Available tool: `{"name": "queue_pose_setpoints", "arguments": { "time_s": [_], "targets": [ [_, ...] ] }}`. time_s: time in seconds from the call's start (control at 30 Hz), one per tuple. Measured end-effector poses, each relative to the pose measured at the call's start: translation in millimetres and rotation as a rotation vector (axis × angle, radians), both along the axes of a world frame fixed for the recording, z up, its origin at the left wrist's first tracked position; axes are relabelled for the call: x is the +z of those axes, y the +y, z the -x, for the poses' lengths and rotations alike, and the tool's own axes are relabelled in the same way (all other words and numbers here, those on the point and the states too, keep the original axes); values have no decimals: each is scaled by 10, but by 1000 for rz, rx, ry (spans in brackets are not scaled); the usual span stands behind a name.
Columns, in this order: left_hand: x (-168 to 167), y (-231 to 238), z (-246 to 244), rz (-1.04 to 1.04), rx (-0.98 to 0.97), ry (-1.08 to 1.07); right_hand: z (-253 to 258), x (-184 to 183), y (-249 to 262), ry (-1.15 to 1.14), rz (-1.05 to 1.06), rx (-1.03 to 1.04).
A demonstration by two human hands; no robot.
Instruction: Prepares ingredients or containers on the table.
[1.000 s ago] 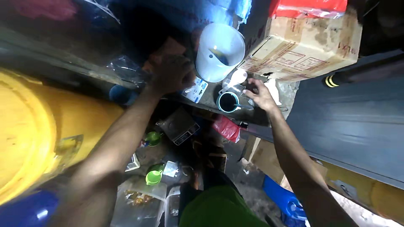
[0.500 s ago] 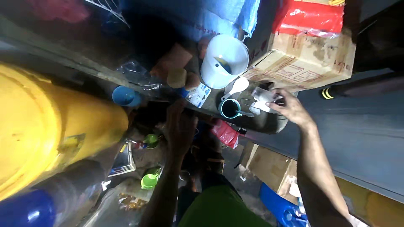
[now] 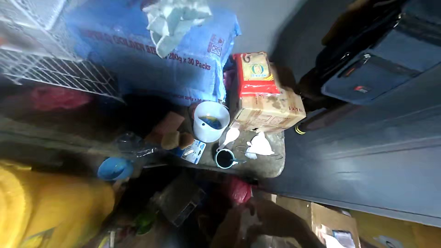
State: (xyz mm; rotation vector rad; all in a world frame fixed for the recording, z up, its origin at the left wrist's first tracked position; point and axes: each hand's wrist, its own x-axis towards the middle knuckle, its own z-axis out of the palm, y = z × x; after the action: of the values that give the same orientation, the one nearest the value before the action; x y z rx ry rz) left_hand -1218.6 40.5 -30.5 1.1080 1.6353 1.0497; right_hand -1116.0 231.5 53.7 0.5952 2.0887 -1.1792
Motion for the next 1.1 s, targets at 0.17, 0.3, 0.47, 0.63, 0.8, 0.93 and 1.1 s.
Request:
{"name": "queue_pose_setpoints", "arguments": {
  "time_s": [0.17, 0.3, 0.47, 0.63, 0.8, 0.93, 1.1],
  "targets": [
    [254, -159, 102, 260, 73, -179, 14, -101, 479, 350, -13, -278],
    [76, -539, 161, 166, 202, -148, 682, -403, 1338, 475, -507, -332],
    [-168, -964, 102, 190, 284, -30, 1529, -1120, 1703, 235, -696, 308],
    [-35, -1225, 57, 221, 453, -121, 1876, -1483, 1716, 213, -774, 537],
    [-81, -1345, -20, 191, 520, -139, 1878, -1597, 1868, 402, -731, 530],
    [-94, -1315, -29, 187, 525, -108, 1773, -1520, 1912, 594, -622, 246],
    [35, -1262, -49, 217, 576, -94, 980, -1139, 1822, 543, -592, -393]
  ]
}}
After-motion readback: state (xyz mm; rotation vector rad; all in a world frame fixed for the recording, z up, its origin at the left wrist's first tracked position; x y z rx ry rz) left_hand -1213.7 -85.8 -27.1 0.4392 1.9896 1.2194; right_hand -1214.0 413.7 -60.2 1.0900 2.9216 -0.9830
